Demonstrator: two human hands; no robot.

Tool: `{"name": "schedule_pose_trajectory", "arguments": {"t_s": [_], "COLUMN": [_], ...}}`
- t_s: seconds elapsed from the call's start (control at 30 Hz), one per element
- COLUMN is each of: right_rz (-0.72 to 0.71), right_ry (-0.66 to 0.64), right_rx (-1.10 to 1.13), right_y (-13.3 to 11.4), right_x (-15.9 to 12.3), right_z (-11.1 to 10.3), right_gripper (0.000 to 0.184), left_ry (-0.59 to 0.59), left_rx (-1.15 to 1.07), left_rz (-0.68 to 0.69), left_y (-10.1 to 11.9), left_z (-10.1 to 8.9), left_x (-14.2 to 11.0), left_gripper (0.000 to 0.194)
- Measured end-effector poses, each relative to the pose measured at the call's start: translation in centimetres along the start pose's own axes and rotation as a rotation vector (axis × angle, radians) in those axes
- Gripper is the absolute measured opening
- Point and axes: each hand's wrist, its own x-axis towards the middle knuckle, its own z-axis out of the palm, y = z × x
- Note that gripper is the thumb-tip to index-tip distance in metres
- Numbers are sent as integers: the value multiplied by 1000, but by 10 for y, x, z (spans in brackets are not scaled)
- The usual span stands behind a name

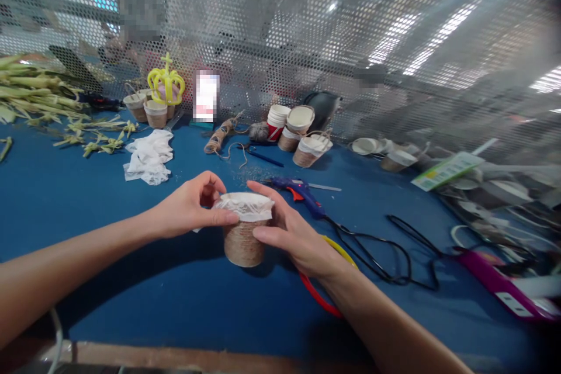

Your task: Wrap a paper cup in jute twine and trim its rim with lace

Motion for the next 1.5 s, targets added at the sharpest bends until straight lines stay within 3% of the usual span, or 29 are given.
{"name": "schedule_pose_trajectory", "arguments": {"t_s": [0.27, 0.67, 0.87, 1.5], "right_rz": [15, -6, 12, 33], "right_ry": [63, 93, 79, 17], "right_rx": [-94, -83, -76, 13], "right_y": [-1, 0, -1, -2], "right_x": [2, 5, 5, 1], "right_z": [0, -4, -4, -1], "right_gripper": [83, 83, 84, 82], "left_ry": [69, 36, 47, 29], "left_rx": [-26, 25, 57, 45], "left_rz": [43, -32, 19, -5], "left_y": [5, 16, 15, 15], "left_z": [1, -6, -7, -8], "left_x": [-6, -6, -6, -5], "left_gripper": [47, 24, 22, 26]}}
